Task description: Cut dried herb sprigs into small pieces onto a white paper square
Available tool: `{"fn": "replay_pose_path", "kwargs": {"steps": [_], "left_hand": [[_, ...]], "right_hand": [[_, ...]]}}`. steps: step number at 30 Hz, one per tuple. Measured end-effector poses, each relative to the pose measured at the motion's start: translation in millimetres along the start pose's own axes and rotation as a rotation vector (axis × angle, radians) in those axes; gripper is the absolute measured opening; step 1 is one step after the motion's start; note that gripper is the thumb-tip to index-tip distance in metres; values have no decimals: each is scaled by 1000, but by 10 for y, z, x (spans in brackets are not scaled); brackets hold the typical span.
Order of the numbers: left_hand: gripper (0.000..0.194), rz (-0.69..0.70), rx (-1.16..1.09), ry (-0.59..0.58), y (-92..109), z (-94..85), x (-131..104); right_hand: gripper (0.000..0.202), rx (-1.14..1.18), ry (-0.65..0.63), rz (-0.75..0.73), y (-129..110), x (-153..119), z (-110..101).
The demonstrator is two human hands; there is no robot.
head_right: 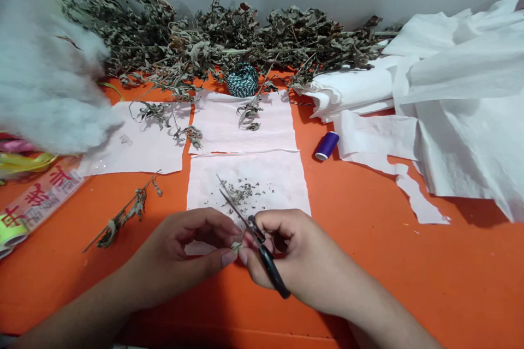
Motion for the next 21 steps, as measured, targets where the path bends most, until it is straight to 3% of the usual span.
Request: {"fn": "replay_pose_path", "kwargs": {"steps": [3, 7, 9, 13, 21], "left_hand": [[9, 3, -45, 43, -8, -19, 2], [18, 121, -130, 393, 4, -137, -58], [20, 241, -223, 482, 28, -166, -105], [20, 356, -328, 448, 59, -173, -156], [19, 314, -334, 434, 34, -189, -151]], "right_hand": [[19, -11, 37, -6, -24, 14, 1], [22, -153, 112, -68, -73, 12, 28], [23, -249, 131, -120, -102, 2, 67], [27, -436, 185, -253, -163, -21, 150], [21, -575, 222, -290, -177, 0, 187]]}}
Point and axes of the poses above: each hand's wrist, its own x-axis towards the middle knuckle, its own z-axis out of the palm, y = z × x, the point moved 3 cm from there along x, towards the middle knuckle, and after that the axes turned 15 degrees about x, right-handed, at the moved point
